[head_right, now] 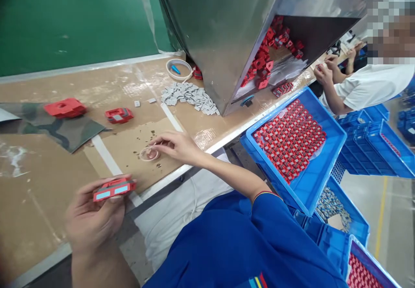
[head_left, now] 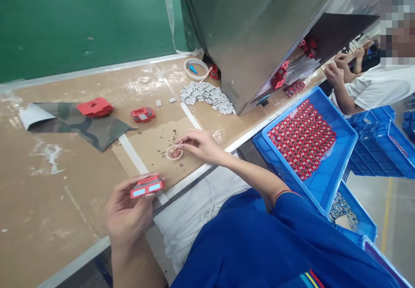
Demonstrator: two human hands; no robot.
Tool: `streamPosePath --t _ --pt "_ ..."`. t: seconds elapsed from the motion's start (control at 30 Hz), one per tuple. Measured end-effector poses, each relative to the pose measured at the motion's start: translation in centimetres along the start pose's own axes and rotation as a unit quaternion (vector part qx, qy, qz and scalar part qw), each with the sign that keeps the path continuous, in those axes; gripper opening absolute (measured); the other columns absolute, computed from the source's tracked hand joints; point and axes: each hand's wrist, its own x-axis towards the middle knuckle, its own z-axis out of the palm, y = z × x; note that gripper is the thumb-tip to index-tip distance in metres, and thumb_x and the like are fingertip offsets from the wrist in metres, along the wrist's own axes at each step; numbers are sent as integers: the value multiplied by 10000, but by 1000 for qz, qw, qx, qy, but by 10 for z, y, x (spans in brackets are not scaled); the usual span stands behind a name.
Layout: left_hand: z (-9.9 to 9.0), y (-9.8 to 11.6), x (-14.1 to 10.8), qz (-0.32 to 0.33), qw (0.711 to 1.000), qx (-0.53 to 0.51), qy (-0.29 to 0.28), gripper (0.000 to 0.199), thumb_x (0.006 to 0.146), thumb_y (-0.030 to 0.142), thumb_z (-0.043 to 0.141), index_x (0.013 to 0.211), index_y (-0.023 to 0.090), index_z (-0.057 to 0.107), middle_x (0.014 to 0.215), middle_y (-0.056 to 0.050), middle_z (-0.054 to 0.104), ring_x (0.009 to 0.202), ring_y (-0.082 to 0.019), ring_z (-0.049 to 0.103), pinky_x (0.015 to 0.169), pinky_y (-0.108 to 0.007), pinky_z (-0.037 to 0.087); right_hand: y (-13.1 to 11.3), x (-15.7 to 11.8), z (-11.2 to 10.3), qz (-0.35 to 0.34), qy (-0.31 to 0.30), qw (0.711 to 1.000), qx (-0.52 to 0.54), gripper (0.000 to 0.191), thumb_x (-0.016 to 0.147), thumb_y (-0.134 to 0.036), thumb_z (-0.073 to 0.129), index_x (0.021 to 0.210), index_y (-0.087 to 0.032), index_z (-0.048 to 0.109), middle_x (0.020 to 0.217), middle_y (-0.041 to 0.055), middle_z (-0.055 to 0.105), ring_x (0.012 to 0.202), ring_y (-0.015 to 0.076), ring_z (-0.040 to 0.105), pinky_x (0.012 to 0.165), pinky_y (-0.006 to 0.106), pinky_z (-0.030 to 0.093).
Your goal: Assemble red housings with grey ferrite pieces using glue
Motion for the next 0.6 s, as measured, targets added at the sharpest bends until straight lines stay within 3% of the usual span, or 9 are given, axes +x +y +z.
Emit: streamPosePath --t 0.17,0.3,0.4,0.5,0.6 --pt "-1 -6 2 49 999 6 -4 421 606 302 1014 964 254 796 893 -12 867 742 -180 832 709 -230 695 10 0 3 -20 47 996 76 94 968 -273 785 928 -188 783 1047 40 803 879 135 702 797 253 530" --pt "2 -6 -1 50 998 45 -4 389 664 315 977 981 241 764 896 -19 867 635 -191 803 590 -268 681 19 -4 9 28 54 982 179 344 900 -526 818 936 -188 767 1020 51 811 832 152 720 766 273 559" --pt "4 -5 -6 43 992 121 7 381 703 316 943 1033 221 779 962 -43 870 794 -223 841 707 -315 713 22 -9 11 66 73 966 240 500 781 -671 854 908 -200 747 985 50 802 854 171 734 801 299 590" --pt "6 -3 -10 34 985 168 -29 393 754 346 906 1099 197 793 1028 -68 866 911 -236 846 845 -350 717 19 -11 8 86 89 956 264 554 716 -716 874 883 -211 722 901 32 784 852 178 746 851 325 619" --pt "8 -2 -14 11 984 169 -50 397 790 377 882 1111 170 778 1069 -98 859 926 -239 845 844 -334 711 14 -13 5 86 104 954 267 559 727 -730 866 876 -215 709 832 22 773 799 174 754 813 325 632"
